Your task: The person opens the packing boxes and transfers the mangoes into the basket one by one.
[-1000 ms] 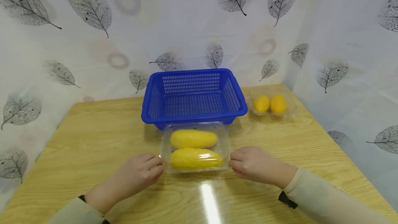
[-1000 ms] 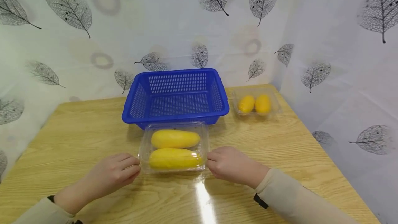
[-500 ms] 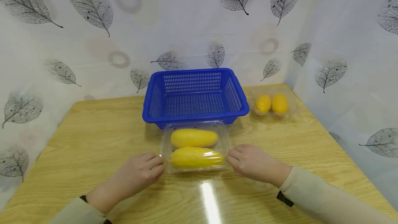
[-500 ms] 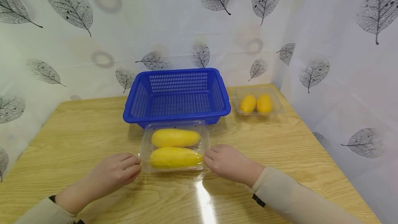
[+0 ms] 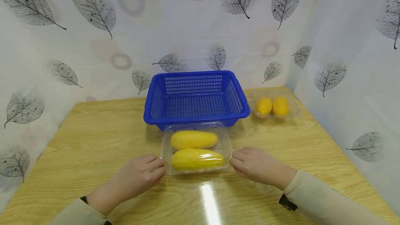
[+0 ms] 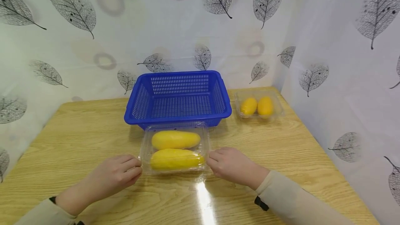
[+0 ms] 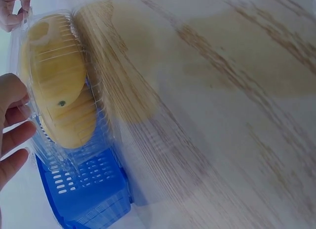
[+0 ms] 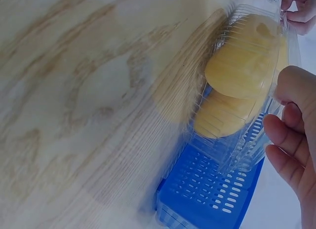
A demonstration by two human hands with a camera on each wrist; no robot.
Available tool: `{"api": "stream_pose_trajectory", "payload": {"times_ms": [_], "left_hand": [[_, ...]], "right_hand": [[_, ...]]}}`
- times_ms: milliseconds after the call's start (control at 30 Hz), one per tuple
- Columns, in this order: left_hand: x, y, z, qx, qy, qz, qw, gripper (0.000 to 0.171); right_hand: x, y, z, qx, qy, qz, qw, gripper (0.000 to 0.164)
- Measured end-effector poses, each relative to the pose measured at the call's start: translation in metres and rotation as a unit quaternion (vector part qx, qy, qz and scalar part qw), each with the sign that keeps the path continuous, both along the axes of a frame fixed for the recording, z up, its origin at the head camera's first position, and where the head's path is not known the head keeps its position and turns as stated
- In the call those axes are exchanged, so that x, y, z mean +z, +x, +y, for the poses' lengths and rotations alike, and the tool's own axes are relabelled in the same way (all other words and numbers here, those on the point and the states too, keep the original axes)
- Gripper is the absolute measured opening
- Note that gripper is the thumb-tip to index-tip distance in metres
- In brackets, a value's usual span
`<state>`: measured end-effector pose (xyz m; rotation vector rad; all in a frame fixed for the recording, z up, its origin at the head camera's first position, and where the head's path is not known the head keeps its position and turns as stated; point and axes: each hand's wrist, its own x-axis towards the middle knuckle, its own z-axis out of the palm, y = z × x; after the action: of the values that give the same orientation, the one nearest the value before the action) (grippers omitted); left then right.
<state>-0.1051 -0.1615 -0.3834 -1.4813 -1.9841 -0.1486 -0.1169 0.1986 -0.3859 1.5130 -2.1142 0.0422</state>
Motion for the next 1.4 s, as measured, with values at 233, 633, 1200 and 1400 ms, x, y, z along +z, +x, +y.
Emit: {"api": "stream_pose_trajectory", "payload": {"times_ms": [233,633,1200,1400], "left_hand": [[0.001,0.002,0.001,-0.011,-0.004,0.001,0.9999,0.033],[0.013,0.007,0.007,-0.05,0.035,-0.001,0.9981,0.026],[0.039,0.01,0.012,-0.054,0.125,0.002,0.9907,0.026],[0.044,0.009,0.014,-0.022,0.158,-0.007,0.9872,0.026]], "right_hand": [[-0.002,-0.001,0.002,0.0,-0.01,-0.01,1.0,0.028],[0.003,-0.004,0.009,0.009,-0.037,-0.015,0.999,0.027],[0.018,-0.009,0.012,0.023,-0.177,0.041,0.983,0.022],[0.018,-0.012,0.011,-0.003,-0.207,0.057,0.977,0.023]]}}
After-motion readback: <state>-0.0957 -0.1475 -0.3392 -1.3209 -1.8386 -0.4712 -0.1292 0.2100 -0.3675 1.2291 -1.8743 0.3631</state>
